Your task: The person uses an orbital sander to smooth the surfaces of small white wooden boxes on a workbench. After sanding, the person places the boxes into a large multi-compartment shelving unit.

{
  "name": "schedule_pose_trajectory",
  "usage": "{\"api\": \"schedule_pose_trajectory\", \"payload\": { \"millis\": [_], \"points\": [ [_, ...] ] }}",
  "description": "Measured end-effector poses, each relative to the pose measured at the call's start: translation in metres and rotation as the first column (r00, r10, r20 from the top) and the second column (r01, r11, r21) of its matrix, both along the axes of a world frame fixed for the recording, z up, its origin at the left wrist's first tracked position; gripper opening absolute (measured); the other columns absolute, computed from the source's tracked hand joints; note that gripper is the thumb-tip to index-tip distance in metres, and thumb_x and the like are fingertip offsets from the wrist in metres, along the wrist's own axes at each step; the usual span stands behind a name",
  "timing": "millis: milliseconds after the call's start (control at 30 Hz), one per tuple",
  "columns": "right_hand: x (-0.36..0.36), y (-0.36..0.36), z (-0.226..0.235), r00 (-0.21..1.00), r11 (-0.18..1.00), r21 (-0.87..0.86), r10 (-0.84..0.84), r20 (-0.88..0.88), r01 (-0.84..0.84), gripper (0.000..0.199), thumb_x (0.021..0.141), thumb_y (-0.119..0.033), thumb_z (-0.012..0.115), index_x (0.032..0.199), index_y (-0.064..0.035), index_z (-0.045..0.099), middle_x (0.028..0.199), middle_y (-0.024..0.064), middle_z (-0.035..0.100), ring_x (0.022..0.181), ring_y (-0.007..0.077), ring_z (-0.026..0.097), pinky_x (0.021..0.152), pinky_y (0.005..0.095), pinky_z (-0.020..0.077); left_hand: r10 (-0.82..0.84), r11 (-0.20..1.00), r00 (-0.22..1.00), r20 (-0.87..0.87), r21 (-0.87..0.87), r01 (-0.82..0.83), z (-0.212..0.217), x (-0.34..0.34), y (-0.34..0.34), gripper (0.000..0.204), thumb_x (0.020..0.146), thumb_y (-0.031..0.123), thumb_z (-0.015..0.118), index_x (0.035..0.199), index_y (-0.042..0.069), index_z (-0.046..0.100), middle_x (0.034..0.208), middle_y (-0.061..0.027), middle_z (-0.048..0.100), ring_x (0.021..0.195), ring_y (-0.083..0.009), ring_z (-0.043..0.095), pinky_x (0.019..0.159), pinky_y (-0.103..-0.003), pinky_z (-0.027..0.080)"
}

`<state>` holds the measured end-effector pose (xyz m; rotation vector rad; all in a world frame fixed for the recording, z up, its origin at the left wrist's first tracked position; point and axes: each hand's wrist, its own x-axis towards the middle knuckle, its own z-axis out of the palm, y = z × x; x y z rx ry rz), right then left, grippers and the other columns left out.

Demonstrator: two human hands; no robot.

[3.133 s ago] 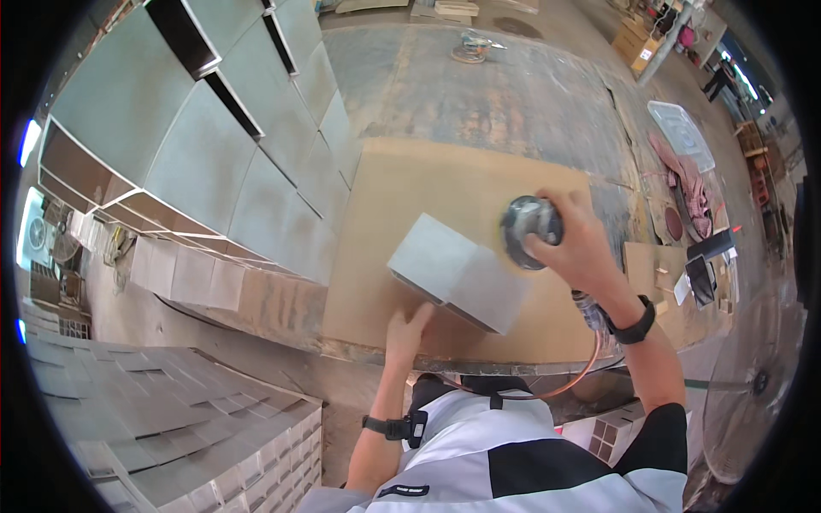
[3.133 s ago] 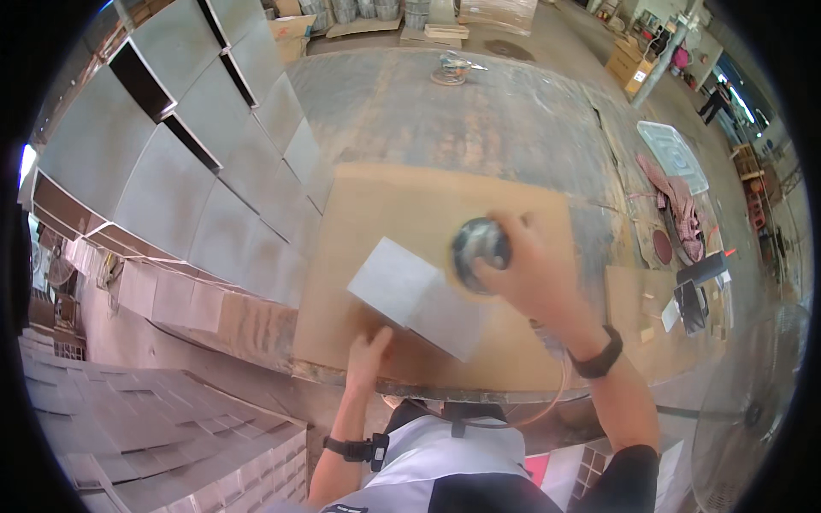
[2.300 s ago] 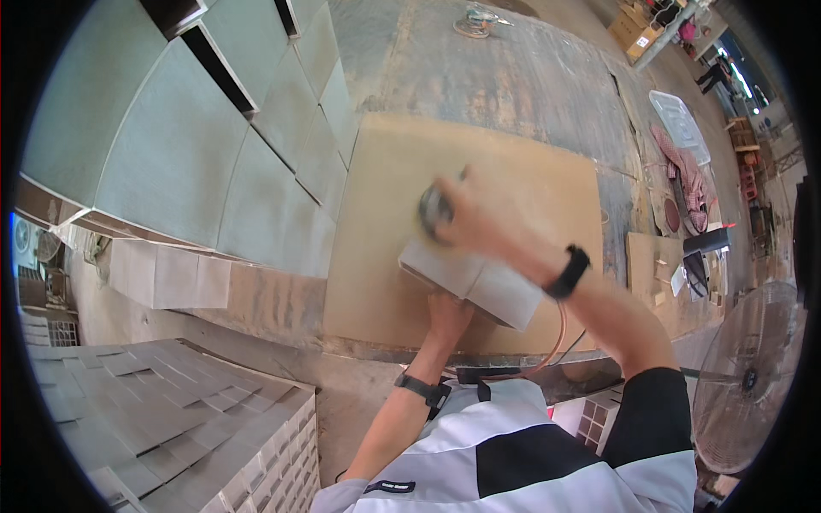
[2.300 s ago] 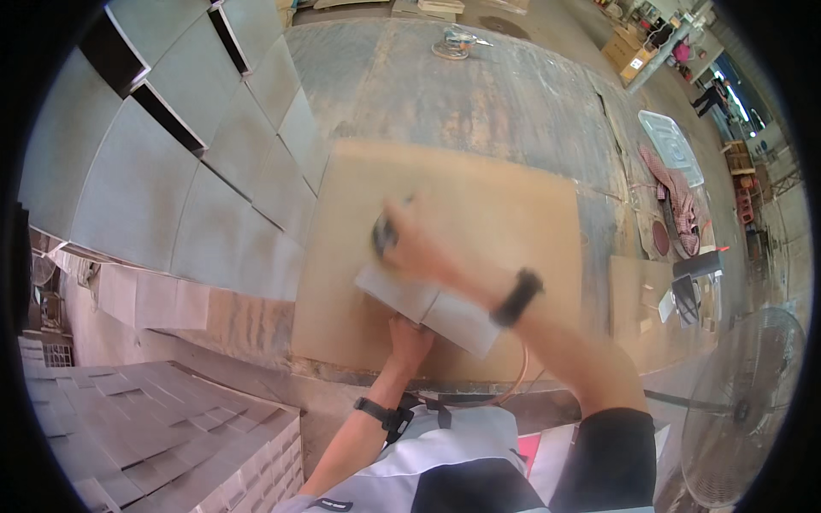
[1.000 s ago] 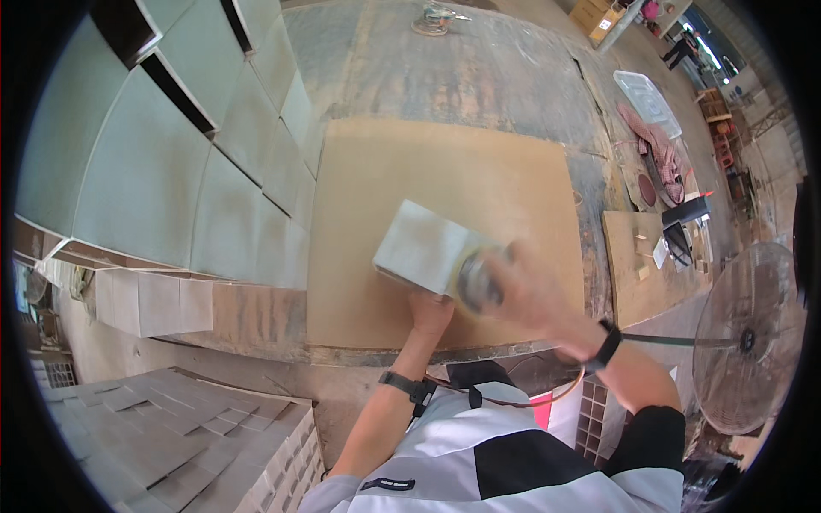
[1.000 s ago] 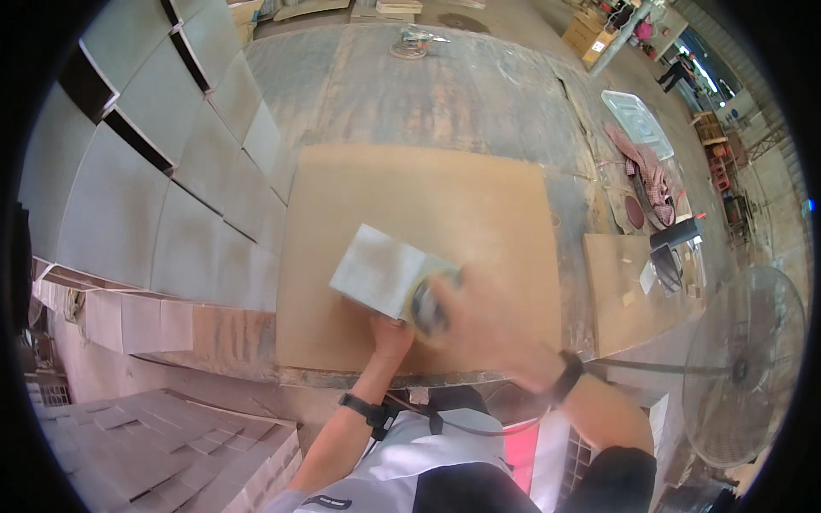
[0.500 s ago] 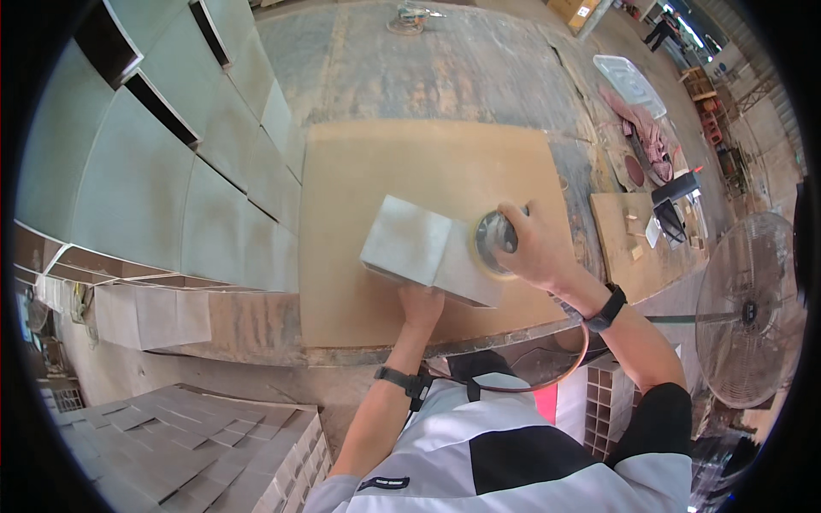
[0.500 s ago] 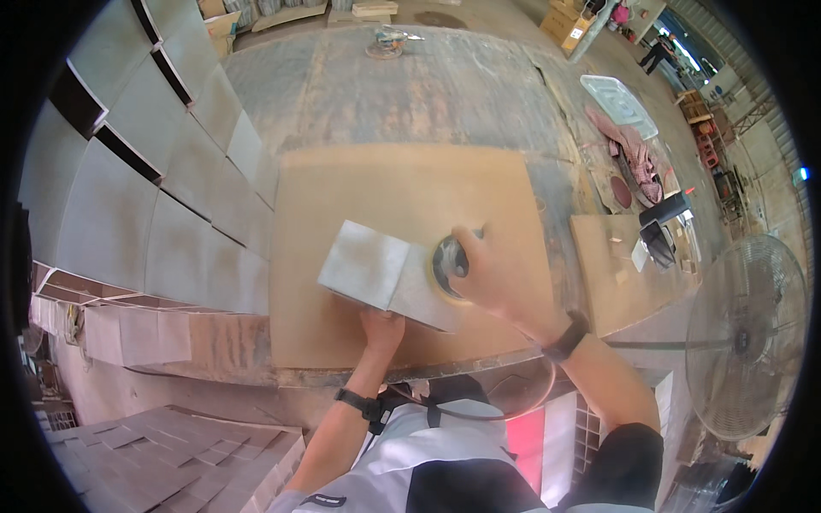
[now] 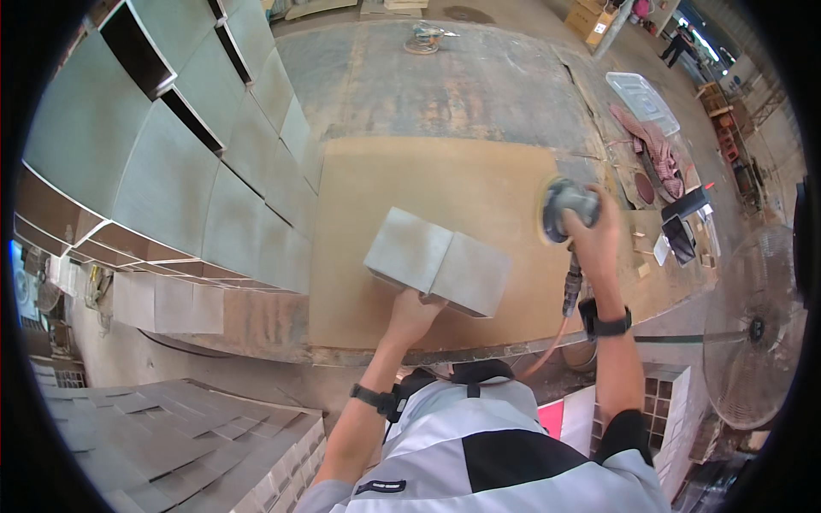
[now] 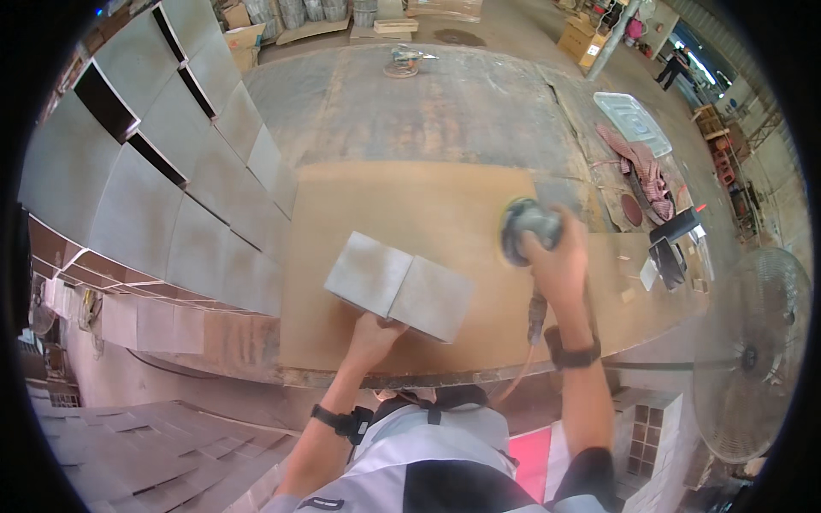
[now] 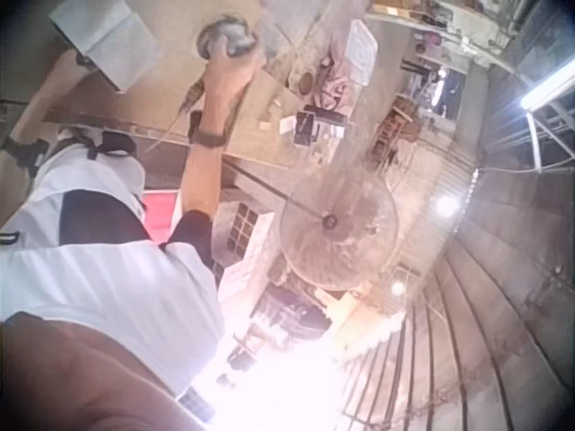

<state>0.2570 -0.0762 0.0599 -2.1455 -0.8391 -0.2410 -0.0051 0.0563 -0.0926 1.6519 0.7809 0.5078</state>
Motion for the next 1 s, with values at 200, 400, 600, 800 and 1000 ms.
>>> {"api": "schedule_pose_trajectory", "payload": {
  "millis": [200, 400, 600, 800, 1000],
  "points": [
    [-0.013, -0.049, -0.018, 0.846, 0.483, 0.790, 0.165, -0.507, 0.379, 0.044, 0.089, -0.031, 0.059, 0.123, -0.0058, 0.049, 0.099, 0.0100, 0.059, 0.069, 0.0163, 0.059, 0.046, 0.0275, 0.0462, 0.209, 0.897, 0.973, 0.101, -0.416, -0.150, 0.046, -0.021, 0.029, 0.033, 0.087, 0.016, 0.062, 0.114, -0.004, 0.058, 0.104, -0.0107, 0.064, 0.098, -0.0214, 0.062, 0.084, -0.037, 0.049],
    [-0.003, -0.093, -0.067, 0.487, 0.275, 0.762, 0.632, -0.603, 0.586, 0.044, 0.091, -0.045, 0.049, 0.112, -0.0072, 0.052, 0.082, 0.0047, 0.056, 0.065, 0.0163, 0.054, 0.048, 0.0242, 0.0447, 0.505, 0.669, 0.754, 0.420, -0.743, -0.035, 0.016, -0.003, 0.053, 0.042, 0.090, 0.008, 0.058, 0.129, 0.002, 0.043, 0.120, -0.0106, 0.055, 0.105, -0.0213, 0.059, 0.086, -0.036, 0.050],
    [0.011, -0.101, -0.094, 0.293, 0.020, 0.747, 0.913, -0.284, 0.665, 0.041, 0.087, -0.039, 0.060, 0.113, -0.0087, 0.052, 0.101, 0.0064, 0.053, 0.075, 0.0171, 0.050, 0.049, 0.0234, 0.0440, 0.543, 0.674, 0.839, 0.038, -0.616, -0.408, 0.029, -0.027, 0.015, 0.033, 0.092, 0.017, 0.059, 0.118, -0.001, 0.052, 0.106, -0.0116, 0.061, 0.094, -0.0202, 0.062, 0.080, -0.032, 0.051],
    [0.013, -0.093, -0.095, 0.137, 0.122, 0.802, 0.960, -0.246, 0.585, 0.041, 0.087, -0.044, 0.056, 0.108, -0.0081, 0.052, 0.092, 0.0056, 0.051, 0.073, 0.0168, 0.050, 0.043, 0.0245, 0.0415, 0.067, 0.904, 0.994, -0.081, -0.418, -0.095, 0.056, 0.004, -0.056, 0.041, 0.091, 0.031, 0.062, 0.103, -0.008, 0.063, 0.099, -0.0111, 0.067, 0.088, -0.0146, 0.061, 0.077, -0.028, 0.049],
    [0.010, -0.086, -0.078, 0.214, 0.203, 0.852, 0.916, -0.340, 0.482, 0.039, 0.088, -0.042, 0.051, 0.102, -0.0061, 0.053, 0.085, 0.0063, 0.052, 0.064, 0.0178, 0.049, 0.042, 0.0251, 0.0404, -0.001, 0.805, 0.988, -0.157, -0.586, -0.092, 0.062, 0.044, -0.060, 0.039, 0.090, 0.025, 0.062, 0.112, -0.007, 0.060, 0.104, -0.0127, 0.064, 0.097, -0.0184, 0.060, 0.086, -0.031, 0.047]
  ]
}}
